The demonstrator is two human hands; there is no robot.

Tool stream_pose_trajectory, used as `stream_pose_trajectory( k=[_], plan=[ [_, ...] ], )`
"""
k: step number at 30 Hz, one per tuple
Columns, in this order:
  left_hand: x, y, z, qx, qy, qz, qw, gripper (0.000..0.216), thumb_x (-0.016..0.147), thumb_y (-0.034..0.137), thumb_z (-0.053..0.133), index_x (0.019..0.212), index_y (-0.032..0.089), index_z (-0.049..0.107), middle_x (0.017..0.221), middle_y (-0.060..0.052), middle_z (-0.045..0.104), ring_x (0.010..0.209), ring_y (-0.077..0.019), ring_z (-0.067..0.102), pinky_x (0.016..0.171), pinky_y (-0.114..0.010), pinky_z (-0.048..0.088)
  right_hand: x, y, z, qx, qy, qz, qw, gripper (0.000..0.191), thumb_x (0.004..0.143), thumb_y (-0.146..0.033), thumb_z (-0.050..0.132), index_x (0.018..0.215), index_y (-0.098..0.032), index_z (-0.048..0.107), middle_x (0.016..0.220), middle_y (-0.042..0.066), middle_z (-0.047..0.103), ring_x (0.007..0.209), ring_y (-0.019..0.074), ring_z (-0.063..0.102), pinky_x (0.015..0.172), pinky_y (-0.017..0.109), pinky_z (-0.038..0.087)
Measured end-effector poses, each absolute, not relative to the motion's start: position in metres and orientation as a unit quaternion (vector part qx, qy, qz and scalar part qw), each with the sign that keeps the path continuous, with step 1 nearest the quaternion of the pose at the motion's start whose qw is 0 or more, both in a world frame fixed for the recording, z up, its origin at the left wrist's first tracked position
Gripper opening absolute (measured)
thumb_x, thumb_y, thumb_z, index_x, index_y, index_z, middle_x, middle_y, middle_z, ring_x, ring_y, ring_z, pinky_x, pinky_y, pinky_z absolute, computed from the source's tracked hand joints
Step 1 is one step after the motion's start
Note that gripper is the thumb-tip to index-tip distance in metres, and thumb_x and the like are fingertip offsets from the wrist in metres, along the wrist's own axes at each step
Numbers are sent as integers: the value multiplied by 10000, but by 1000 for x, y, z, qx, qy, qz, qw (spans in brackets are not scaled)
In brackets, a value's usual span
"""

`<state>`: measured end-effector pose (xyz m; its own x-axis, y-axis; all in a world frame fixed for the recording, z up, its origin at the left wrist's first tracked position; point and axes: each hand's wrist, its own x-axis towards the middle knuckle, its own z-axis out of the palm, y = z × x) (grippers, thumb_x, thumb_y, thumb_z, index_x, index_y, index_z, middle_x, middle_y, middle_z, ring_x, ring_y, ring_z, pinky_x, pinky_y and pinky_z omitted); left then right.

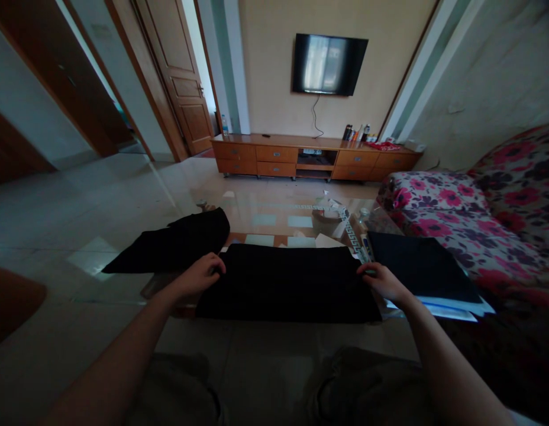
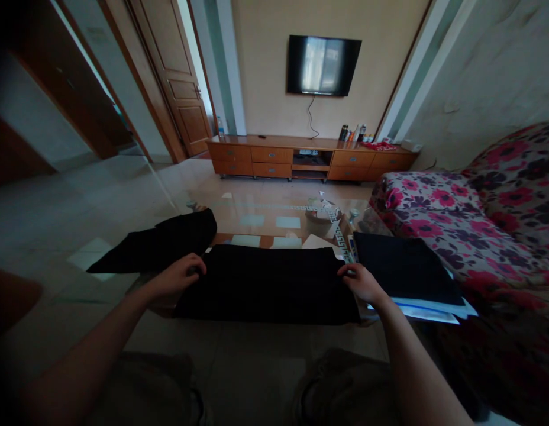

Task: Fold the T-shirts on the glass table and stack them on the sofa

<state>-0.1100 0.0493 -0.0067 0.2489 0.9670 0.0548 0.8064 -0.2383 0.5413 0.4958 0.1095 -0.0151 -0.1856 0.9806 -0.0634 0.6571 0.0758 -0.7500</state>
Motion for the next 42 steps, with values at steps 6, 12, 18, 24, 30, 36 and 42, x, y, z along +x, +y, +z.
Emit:
stream_pose_trajectory(
  k=[6,12,18,24,30,36,42],
  plan=[
    [-71,27,-16,808,580,89,62,347,783,204,626,1125,252,657,1219,-86,590,1150,-289,546,991,-437,439,463,91,-14,-615,-768,147,98,405,709,-214,718,1111,-265,720,1416,117,496,1326,355,453,1056,551,426],
    [-17,16,-7,876,479,48,37,290,856,120,553,1105,248,624,1169,-79,602,1070,-256,566,940,-401,445,414,73,-15,-489,-843,221,51,255,793,-197,688,1035,-270,722,1357,87,543,1268,299,500,1028,501,442],
    [-12,18,5,871,484,66,56,231,873,140,538,1069,240,609,1180,-82,604,1082,-258,559,945,-411,449,405,79,2,-429,-845,295,122,115,766,-134,619,845,-212,649,1351,109,645,1259,282,593,1066,436,442],
    [-14,18,7,869,485,41,91,179,839,137,544,974,234,611,1120,-73,606,1025,-246,582,906,-394,469,402,82,11,-423,-832,350,85,105,716,-113,628,753,-209,644,1424,116,629,1336,307,574,1094,428,438],
    [-10,18,3,872,479,10,97,153,793,152,563,918,230,606,1056,-76,601,953,-248,599,861,-402,481,400,77,7,-436,-838,325,51,95,746,-125,648,763,-215,674,1462,106,600,1410,293,511,1142,443,403],
    [-18,14,5,869,481,30,109,369,732,239,686,1098,244,642,1259,-103,597,1120,-298,586,970,-438,482,409,77,-4,-466,-830,307,15,392,710,-242,773,1100,-249,737,1502,106,523,1374,334,510,1141,494,400],
    [-30,29,-19,818,564,98,62,633,992,570,472,1553,278,435,1677,-112,313,1530,-340,299,1198,-501,326,407,68,-1,-548,-805,223,-51,948,522,-167,840,1420,-322,578,1479,132,463,1320,396,464,1010,582,459]
  ],
)
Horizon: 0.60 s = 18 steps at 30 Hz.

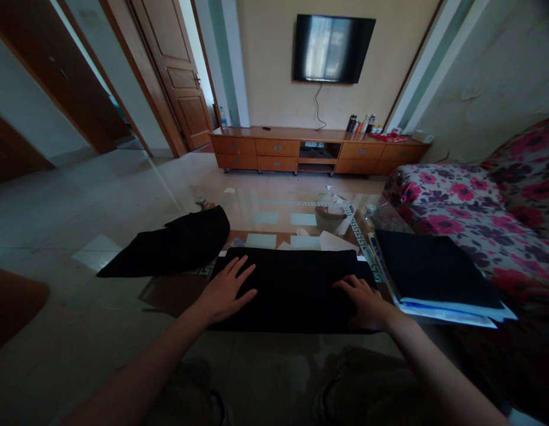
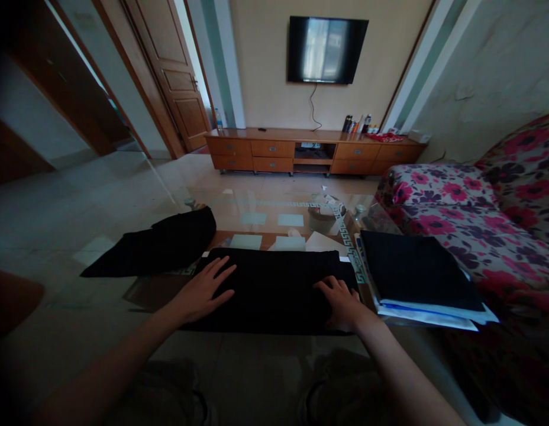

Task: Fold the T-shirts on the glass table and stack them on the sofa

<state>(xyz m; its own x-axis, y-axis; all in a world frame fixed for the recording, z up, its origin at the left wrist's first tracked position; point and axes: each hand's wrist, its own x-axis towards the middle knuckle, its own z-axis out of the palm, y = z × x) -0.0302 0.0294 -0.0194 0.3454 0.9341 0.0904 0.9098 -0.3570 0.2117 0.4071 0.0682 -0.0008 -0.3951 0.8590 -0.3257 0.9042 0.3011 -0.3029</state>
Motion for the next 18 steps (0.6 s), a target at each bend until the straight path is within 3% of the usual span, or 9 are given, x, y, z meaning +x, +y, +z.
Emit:
stream_pose_trajectory(
  k=[2,4,6,8,11,14,18],
  plan=[
    [-31,36,-28,805,584,85,59,685,1003,613,426,1600,281,370,1682,-120,313,1530,-348,310,1189,-515,332,407,66,0,555,800,-218,61,1005,499,-194,872,1439,-344,549,1506,131,434,1333,418,439,985,607,458],
    [-32,44,-32,800,593,78,56,658,1021,604,385,1596,284,385,1632,-131,407,1474,-344,410,1160,-516,363,409,69,0,548,806,-221,45,912,550,-326,902,1403,-351,581,1473,119,475,1313,410,468,1014,616,428],
    [-33,55,-32,794,600,91,38,603,1041,559,359,1561,269,447,1559,-137,503,1402,-329,494,1143,-508,379,410,79,0,547,808,-218,14,616,725,-524,811,1291,-332,661,1373,103,567,1255,377,538,1056,607,388],
    [-34,68,-31,783,610,121,5,569,1049,509,356,1531,235,485,1544,-144,515,1399,-317,493,1164,-499,356,408,94,-1,570,800,-184,-35,422,929,-586,579,1198,-284,700,1275,110,632,1185,336,597,1069,569,380],
    [-34,87,-35,773,617,142,-20,577,1043,476,369,1544,205,461,1618,-144,427,1485,-320,393,1218,-501,280,401,116,-6,602,787,-74,-114,463,1040,-472,368,1327,-226,635,1361,155,606,1242,336,572,1079,535,380],
    [-35,96,-44,775,622,112,-3,626,1028,520,377,1570,211,426,1638,-143,401,1519,-339,346,1234,-523,231,397,126,-20,601,789,-9,-127,584,1027,-454,388,1550,-200,441,1574,183,435,1410,383,431,1116,561,355],
    [-41,91,-55,766,639,70,18,710,1003,621,372,1610,252,359,1692,-118,297,1559,-356,258,1232,-565,197,408,124,-47,607,788,-6,-99,717,996,-518,450,1644,-263,278,1670,152,312,1498,389,330,1155,576,327]
  ],
)
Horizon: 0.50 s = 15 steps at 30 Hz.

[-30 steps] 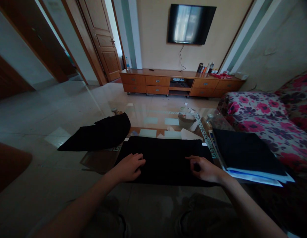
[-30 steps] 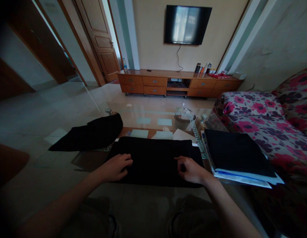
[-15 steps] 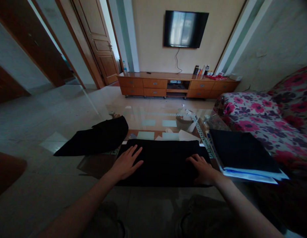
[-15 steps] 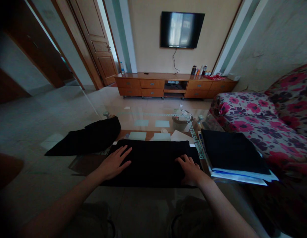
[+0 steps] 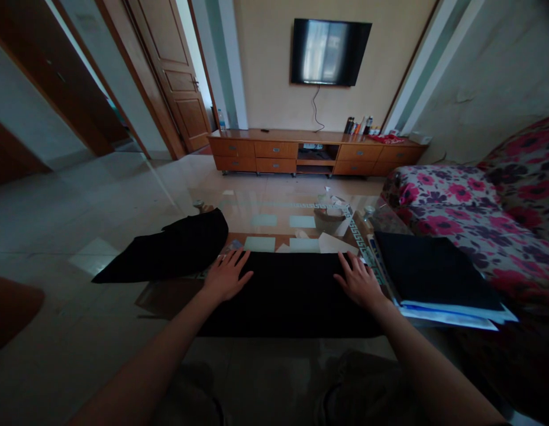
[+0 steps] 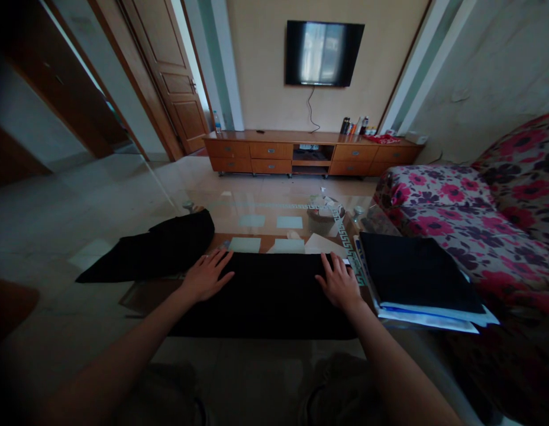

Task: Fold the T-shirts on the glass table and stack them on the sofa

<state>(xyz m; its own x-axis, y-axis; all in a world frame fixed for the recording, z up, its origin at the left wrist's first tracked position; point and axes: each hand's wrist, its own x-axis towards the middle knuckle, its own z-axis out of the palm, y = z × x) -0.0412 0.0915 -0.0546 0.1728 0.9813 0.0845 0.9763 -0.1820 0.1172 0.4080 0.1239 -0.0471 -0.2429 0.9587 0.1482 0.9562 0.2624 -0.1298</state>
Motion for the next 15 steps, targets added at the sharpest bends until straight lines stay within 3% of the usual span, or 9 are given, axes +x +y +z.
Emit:
stream_pose_trajectory(
  k=[3,6,11,15],
  plan=[
    [-47,84,-59,760,646,52,45,767,990,673,351,1640,272,281,1721,-93,205,1579,-356,195,1226,-583,201,421,122,-62,-604,-793,19,79,727,994,-542,451,1652,-310,244,1695,107,277,1520,366,316,1176,573,311],
    [-51,81,-60,759,648,45,52,800,981,706,335,1648,272,252,1722,-84,200,1584,-349,176,1236,-591,176,424,123,-66,-599,-797,15,72,714,999,-553,437,1635,-261,300,1697,120,265,1546,369,264,1202,603,257],
    [-33,88,-57,758,647,83,-13,703,1008,654,320,1525,211,490,1659,-138,364,1566,-329,250,1273,-559,87,390,130,-46,-595,-794,-29,117,650,1012,-574,411,1501,-156,506,1669,182,307,1567,367,196,1248,603,126],
    [8,99,-58,760,637,125,-39,722,1027,595,312,1500,78,485,1647,-203,359,1559,-323,270,1279,-490,181,343,137,-37,-581,-804,-39,124,630,1060,-516,311,1584,-178,405,1708,133,224,1577,309,182,1263,526,152]
  ],
)
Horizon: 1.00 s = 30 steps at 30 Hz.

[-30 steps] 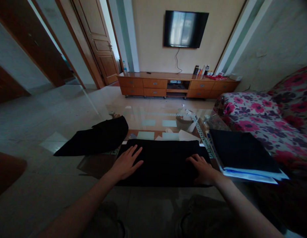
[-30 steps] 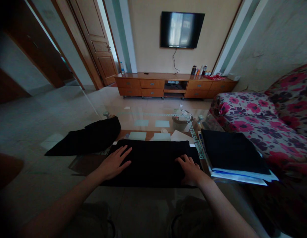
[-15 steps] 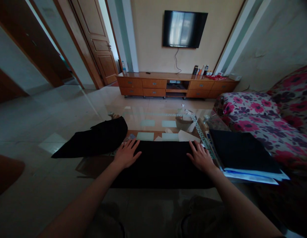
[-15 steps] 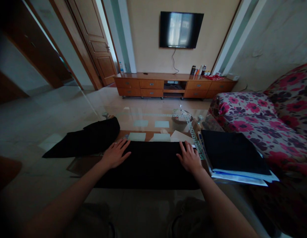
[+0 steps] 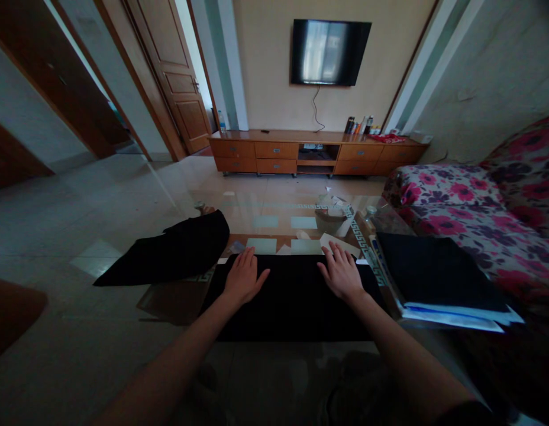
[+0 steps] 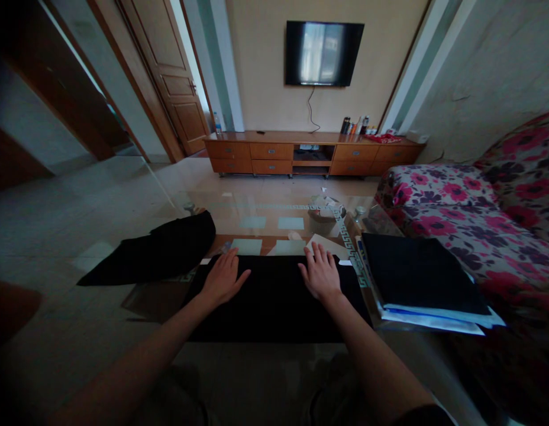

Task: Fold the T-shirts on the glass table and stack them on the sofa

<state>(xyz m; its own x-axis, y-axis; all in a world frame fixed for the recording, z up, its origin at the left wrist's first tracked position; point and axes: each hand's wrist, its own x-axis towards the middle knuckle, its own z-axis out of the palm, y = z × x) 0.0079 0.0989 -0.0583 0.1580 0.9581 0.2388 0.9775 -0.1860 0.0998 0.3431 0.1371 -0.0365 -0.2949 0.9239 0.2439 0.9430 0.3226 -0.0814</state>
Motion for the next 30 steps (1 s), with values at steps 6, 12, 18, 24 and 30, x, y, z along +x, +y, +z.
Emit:
stream_pose_trajectory(
  k=[6,12,18,24,30],
  plan=[
    [38,105,-71,-791,-602,-109,18,701,1029,607,288,1625,239,315,1686,-56,324,1581,-267,218,1285,-496,175,325,141,-59,-583,-812,-9,30,677,1045,-622,292,1658,-339,237,1734,42,148,1594,326,94,1248,586,125],
    [42,107,-72,-784,-611,-107,2,730,1026,633,263,1584,184,400,1667,-96,358,1574,-268,242,1289,-493,154,315,139,-63,-598,-800,-16,43,694,1044,-639,269,1612,-259,390,1716,98,207,1591,338,105,1252,584,55],
    [74,111,-74,-810,-572,-132,8,645,1045,498,306,1612,193,342,1689,-65,316,1585,-232,208,1296,-453,165,269,135,-54,-527,-847,6,71,751,1055,-629,209,1646,-174,297,1719,109,151,1596,268,123,1278,484,74],
    [81,113,-79,-810,-571,-133,1,632,1030,460,349,1604,195,359,1687,-67,321,1580,-235,226,1293,-446,185,262,135,-62,-514,-855,40,58,715,1064,-616,164,1649,-227,296,1712,76,197,1592,255,155,1281,465,99],
    [58,112,-75,-793,-596,-123,8,795,996,661,341,1598,143,364,1690,-123,298,1586,-268,206,1289,-457,192,290,140,-64,-522,-851,41,32,801,1037,-680,168,1656,-182,269,1720,95,148,1596,263,125,1280,436,141]
  ],
)
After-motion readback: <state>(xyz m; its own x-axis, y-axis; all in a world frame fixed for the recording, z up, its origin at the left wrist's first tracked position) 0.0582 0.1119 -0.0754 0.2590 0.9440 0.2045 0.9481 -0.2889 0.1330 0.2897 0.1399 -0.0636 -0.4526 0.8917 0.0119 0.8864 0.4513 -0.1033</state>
